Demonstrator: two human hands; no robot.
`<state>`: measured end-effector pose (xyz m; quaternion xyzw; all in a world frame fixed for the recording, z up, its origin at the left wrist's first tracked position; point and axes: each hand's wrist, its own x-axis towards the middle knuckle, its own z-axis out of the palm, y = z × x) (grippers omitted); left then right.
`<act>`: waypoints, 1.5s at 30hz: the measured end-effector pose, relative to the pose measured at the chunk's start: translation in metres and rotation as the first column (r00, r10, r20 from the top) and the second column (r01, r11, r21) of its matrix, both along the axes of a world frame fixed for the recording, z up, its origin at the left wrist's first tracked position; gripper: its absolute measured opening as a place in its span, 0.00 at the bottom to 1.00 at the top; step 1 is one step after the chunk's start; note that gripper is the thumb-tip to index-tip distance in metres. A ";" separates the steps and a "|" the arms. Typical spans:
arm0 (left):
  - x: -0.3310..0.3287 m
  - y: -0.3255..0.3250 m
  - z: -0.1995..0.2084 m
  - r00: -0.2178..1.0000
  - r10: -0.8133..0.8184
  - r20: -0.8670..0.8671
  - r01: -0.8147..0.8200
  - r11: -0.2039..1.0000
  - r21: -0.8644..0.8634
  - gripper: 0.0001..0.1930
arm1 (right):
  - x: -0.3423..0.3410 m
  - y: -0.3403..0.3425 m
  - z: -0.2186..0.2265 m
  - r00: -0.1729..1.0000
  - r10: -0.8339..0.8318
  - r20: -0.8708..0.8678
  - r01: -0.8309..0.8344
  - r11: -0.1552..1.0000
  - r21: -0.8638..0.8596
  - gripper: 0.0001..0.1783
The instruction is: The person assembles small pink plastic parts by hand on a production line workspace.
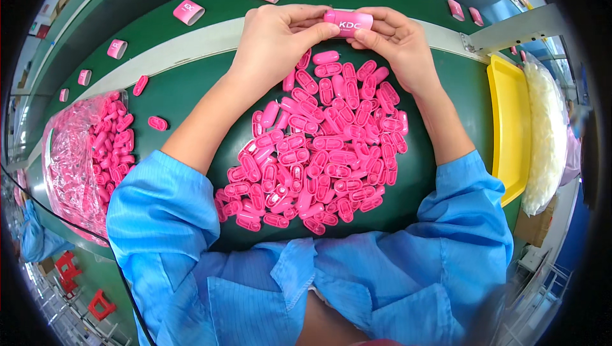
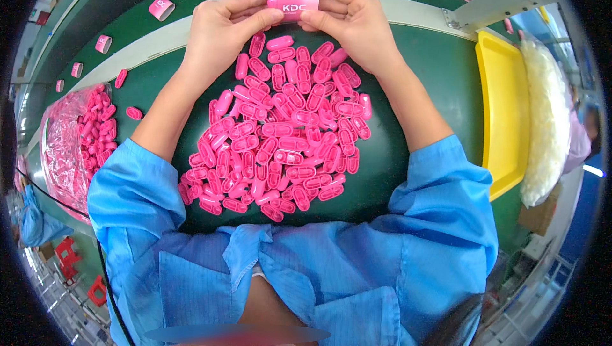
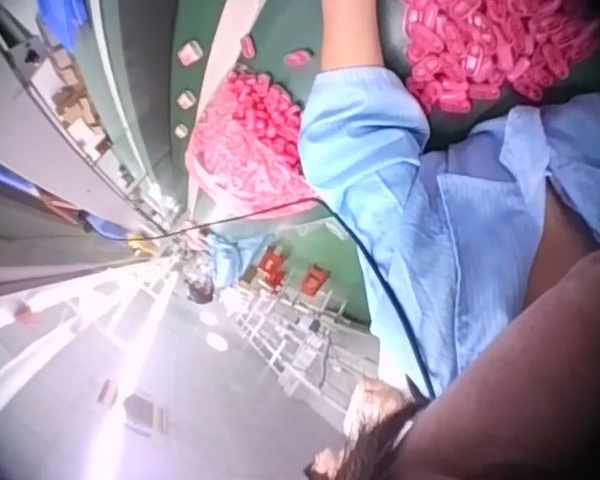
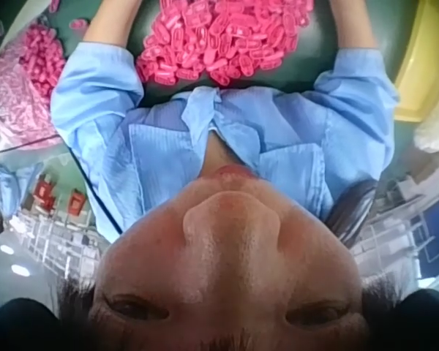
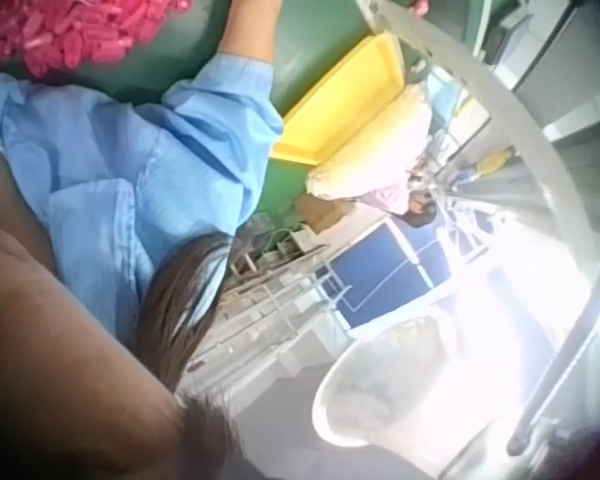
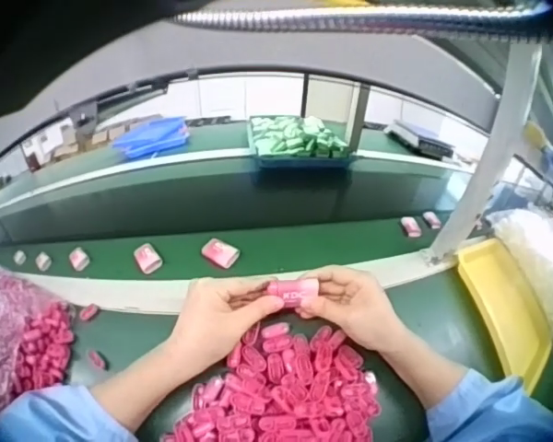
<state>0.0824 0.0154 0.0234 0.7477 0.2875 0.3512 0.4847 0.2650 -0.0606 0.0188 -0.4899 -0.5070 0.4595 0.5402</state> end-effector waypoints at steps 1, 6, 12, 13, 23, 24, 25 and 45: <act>0.000 -0.001 0.000 1.000 0.005 -0.001 -0.005 1.000 -0.001 0.16 | -0.001 0.000 0.000 1.000 0.005 -0.001 -0.005 1.000 -0.001 0.16; -0.001 -0.001 -0.007 1.000 0.003 -0.031 -0.002 0.999 0.045 0.17 | -0.003 -0.001 -0.001 0.998 -0.035 0.053 0.033 0.999 0.035 0.18; 0.007 -0.023 -0.011 0.989 0.108 -0.100 -0.089 0.979 0.184 0.17 | -0.011 -0.002 0.002 0.996 -0.086 -0.020 0.085 0.996 -0.033 0.16; 0.007 -0.027 -0.009 0.989 0.106 -0.102 -0.087 0.980 0.179 0.17 | -0.013 -0.004 0.002 0.993 -0.117 0.031 0.117 0.993 0.012 0.16; 0.021 0.016 -0.017 0.993 0.093 -0.068 -0.059 0.916 0.396 0.15 | -0.006 0.008 0.000 0.971 -0.206 0.121 0.192 0.975 0.113 0.20; 0.024 0.036 -0.024 0.994 0.071 -0.083 -0.039 0.942 0.332 0.17 | 0.001 0.013 -0.004 0.953 -0.252 0.169 0.240 0.967 0.091 0.21; 0.029 0.051 -0.030 0.995 0.039 -0.097 -0.012 0.965 0.263 0.20 | 0.008 0.015 -0.008 0.927 -0.304 0.219 0.296 0.953 0.068 0.22; -0.005 -0.001 0.006 0.931 -0.079 -0.357 0.129 0.985 0.117 0.13 | 0.163 0.049 0.001 -0.019 -0.351 0.936 0.452 0.832 0.321 0.22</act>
